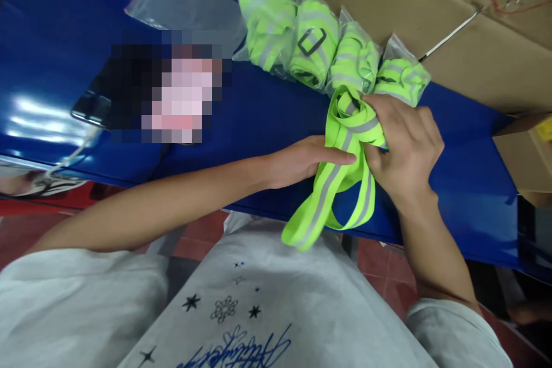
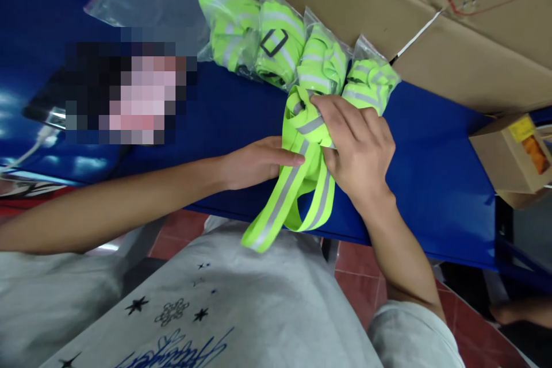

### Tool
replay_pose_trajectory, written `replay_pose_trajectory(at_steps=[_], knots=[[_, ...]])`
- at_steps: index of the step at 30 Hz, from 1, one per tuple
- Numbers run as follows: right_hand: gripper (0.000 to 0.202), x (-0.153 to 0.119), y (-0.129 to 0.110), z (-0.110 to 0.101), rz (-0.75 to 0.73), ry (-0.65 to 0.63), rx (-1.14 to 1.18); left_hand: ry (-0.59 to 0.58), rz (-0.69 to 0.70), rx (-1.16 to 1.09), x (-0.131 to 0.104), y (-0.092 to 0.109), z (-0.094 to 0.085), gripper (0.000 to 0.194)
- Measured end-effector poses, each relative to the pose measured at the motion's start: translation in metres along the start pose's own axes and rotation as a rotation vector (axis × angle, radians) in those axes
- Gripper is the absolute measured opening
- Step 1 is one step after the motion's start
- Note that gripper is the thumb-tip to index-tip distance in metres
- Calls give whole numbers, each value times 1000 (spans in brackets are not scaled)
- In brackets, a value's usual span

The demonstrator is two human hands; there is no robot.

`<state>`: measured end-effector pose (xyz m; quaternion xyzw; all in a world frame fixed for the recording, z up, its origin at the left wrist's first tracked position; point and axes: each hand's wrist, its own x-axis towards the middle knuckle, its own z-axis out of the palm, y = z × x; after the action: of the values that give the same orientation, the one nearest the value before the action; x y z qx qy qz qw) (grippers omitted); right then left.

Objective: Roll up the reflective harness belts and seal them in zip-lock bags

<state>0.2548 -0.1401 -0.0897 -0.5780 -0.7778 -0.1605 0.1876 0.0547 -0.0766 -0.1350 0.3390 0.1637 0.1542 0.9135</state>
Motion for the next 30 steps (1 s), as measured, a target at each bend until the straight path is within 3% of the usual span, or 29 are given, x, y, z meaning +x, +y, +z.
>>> replay_pose_trajectory(at_steps=[3, 8, 16, 22, 26, 30], knots=[[59, 0, 0, -2, 47, -34, -7, 13, 85, 126, -2, 4, 2, 41], [60, -2, 2, -3, 61, 35, -77, 11, 80, 229, -5, 9, 7, 54], [49, -5, -12, 13, 47, -5, -112, 182, 186, 487, -1, 7, 6, 63], [57, 1, -24, 6, 1, -198, -141, 319, 203, 439, -1, 5, 11, 62], [60, 2, -24, -2, 6, -181, -148, 283, 192, 573, 0, 6, 5, 53], [63, 2, -18, -6, 63, -103, -68, 169, 212, 683, 1, 2, -3, 35]])
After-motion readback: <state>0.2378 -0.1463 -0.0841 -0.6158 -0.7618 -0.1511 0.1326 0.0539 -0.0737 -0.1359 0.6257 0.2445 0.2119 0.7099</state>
